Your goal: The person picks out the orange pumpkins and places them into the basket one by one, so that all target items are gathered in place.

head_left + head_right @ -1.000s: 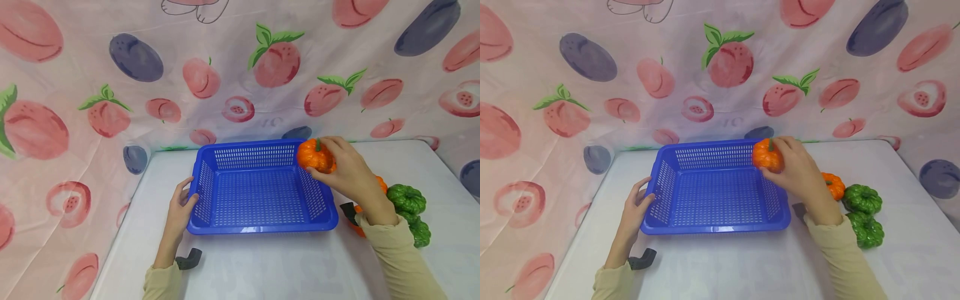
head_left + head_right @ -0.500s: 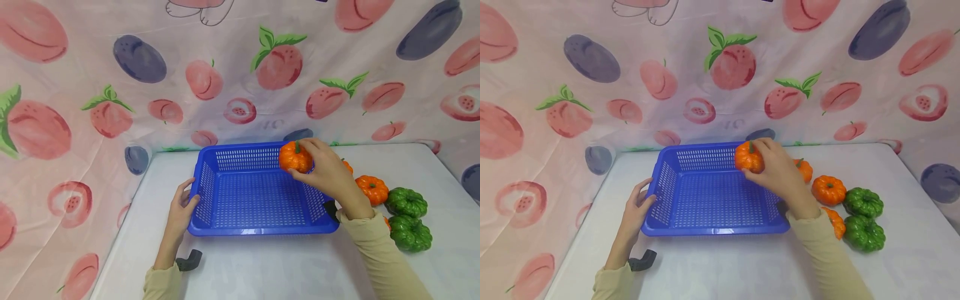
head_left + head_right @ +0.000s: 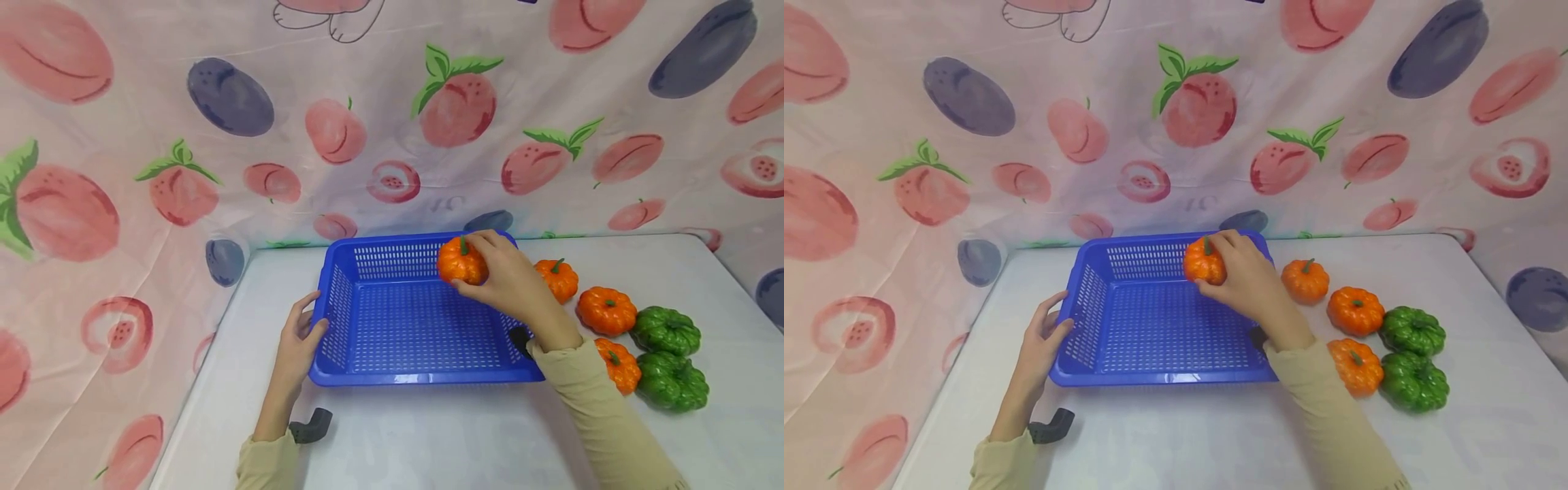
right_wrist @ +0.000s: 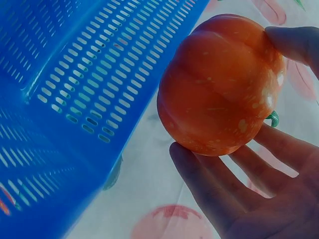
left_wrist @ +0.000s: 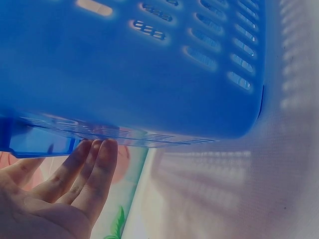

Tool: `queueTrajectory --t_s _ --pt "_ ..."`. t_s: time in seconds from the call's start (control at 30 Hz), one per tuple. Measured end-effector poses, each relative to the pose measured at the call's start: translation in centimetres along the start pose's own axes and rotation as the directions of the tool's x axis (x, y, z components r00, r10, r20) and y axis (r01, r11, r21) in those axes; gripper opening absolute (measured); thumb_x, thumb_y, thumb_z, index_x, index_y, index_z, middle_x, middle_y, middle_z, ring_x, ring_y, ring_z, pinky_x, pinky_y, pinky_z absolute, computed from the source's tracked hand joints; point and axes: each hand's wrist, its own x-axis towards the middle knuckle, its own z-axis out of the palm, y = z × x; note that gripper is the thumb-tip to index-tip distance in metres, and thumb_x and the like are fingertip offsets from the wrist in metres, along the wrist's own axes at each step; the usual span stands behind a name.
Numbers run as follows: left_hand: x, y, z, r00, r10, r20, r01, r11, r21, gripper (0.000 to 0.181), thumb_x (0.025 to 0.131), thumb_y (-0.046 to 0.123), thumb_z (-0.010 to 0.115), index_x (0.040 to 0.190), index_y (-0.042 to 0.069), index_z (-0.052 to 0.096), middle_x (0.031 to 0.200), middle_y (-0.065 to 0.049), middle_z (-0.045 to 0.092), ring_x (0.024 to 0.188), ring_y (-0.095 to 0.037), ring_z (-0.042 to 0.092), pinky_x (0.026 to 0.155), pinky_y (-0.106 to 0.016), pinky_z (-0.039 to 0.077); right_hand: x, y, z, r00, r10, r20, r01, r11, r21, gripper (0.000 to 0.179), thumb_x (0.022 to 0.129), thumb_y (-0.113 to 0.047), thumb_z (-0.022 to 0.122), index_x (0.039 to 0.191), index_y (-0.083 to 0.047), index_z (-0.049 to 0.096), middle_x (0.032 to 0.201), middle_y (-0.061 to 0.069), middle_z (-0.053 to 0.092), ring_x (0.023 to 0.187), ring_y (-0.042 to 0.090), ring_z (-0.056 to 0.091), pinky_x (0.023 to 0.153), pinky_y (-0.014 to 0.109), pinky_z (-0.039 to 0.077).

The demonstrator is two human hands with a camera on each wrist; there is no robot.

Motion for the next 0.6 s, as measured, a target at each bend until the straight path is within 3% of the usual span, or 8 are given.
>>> queueTrajectory --t_s 0.6 --pt "0.0 0.1 0.0 1.0 0.002 0.003 -0.002 1.0 0.008 0.053 0.1 0.01 0.054 0.15 0.022 0.039 0.138 -0.02 0.056 0.122 -0.035 0.059 0.096 -0.042 0.05 2.0 -1.0 1.9 0.997 -0.051 0.059 0.05 0.999 0.019 0.069 0.08 -0.034 0.081 0.134 -0.001 0.054 0.132 0.018 0.055 0.116 0.035 0.055 0.094 0.051 0.051"
